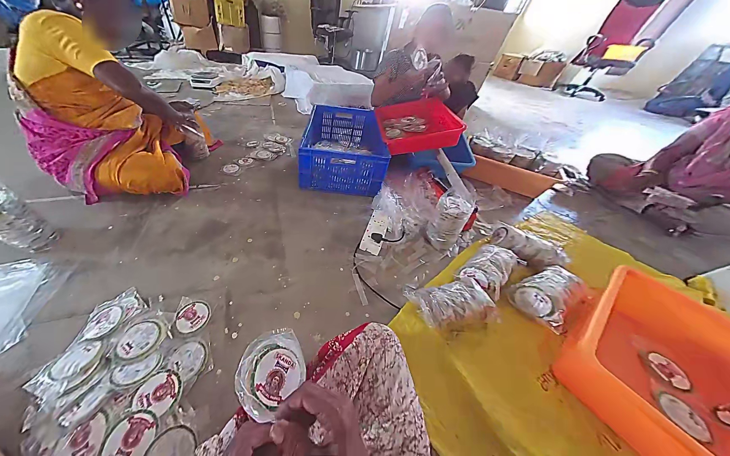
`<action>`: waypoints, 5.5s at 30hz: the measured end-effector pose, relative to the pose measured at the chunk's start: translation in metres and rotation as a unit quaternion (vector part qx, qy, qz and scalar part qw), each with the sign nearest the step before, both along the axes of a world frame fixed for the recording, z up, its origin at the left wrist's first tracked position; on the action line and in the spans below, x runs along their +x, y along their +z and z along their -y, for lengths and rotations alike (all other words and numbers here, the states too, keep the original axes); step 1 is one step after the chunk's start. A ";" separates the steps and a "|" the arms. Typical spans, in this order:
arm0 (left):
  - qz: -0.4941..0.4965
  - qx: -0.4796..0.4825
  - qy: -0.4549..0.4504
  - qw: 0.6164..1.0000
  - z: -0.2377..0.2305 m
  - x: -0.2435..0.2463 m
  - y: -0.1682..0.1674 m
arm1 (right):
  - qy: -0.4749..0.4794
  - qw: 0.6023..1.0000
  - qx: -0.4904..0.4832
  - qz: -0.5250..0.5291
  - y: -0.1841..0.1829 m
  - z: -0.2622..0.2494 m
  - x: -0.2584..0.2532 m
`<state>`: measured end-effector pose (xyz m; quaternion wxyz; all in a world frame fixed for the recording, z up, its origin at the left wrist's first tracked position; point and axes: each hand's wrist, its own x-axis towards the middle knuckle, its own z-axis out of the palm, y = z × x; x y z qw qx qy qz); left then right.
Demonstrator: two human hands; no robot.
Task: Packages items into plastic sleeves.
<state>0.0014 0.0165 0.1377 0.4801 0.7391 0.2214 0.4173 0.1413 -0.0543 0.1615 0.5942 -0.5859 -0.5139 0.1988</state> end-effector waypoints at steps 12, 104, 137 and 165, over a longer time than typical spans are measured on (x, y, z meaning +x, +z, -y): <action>-0.055 0.166 0.075 0.982 -0.026 -0.001 0.001 | -0.043 0.980 0.005 -0.195 -0.005 -0.003 0.047; -0.011 -0.555 0.338 0.760 -0.074 -0.021 -0.087 | 0.104 0.965 -0.134 0.199 -0.093 -0.097 0.031; 0.059 -0.535 0.265 0.800 -0.034 -0.050 -0.137 | -0.025 0.929 -0.215 0.299 -0.082 -0.052 0.047; 0.046 -0.514 0.277 0.811 -0.032 -0.051 -0.135 | 0.065 0.910 -0.249 0.325 -0.067 -0.064 0.005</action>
